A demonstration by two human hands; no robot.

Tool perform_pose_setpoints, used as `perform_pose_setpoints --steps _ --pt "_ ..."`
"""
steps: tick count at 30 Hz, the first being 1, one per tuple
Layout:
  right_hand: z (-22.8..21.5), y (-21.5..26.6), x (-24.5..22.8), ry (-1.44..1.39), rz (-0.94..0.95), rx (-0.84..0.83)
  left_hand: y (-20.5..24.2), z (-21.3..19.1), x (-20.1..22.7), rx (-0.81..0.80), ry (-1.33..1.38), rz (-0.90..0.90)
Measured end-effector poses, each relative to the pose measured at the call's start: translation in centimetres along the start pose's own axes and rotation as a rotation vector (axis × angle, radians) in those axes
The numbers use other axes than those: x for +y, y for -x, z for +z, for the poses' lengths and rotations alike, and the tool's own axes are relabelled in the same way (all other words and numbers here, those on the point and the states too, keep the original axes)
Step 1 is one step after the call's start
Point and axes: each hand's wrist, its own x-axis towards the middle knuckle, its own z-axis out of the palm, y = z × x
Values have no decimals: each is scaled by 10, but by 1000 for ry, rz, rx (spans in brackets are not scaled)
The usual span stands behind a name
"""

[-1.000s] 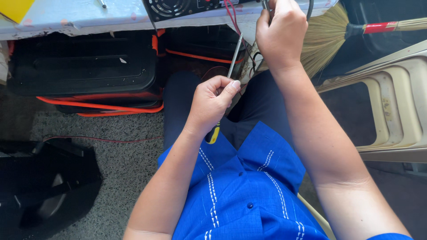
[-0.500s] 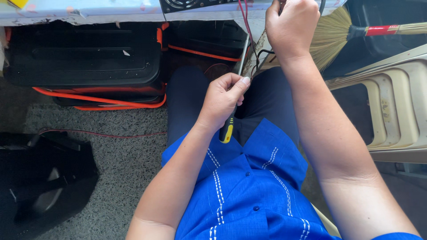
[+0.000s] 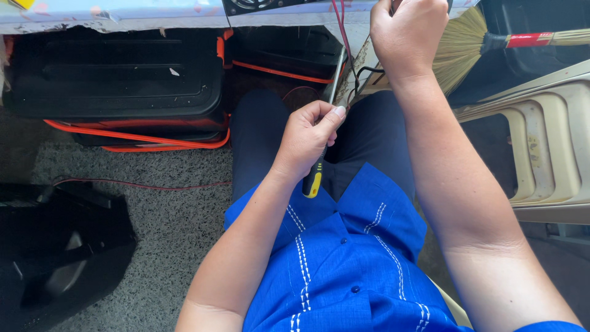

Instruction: The person unscrews wires from the back of an amplifier using a screwdriver, handles loose wires, and then reconnects wires to the terminals.

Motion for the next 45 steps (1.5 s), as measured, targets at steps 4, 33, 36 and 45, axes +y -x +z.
perform_pose_setpoints --steps 4,33,36,45 --pt "3 -3 4 30 -24 -20 1 -1 1 -8 -22 15" --pt "-42 1 -26 -297 156 -144 -54 46 -17 18 287 -98" --pt "-32 11 -28 -473 318 -141 -49 45 -19 9 269 -113" --pt "10 -8 -31 -606 384 63 -38 26 -47 -24 225 -140"
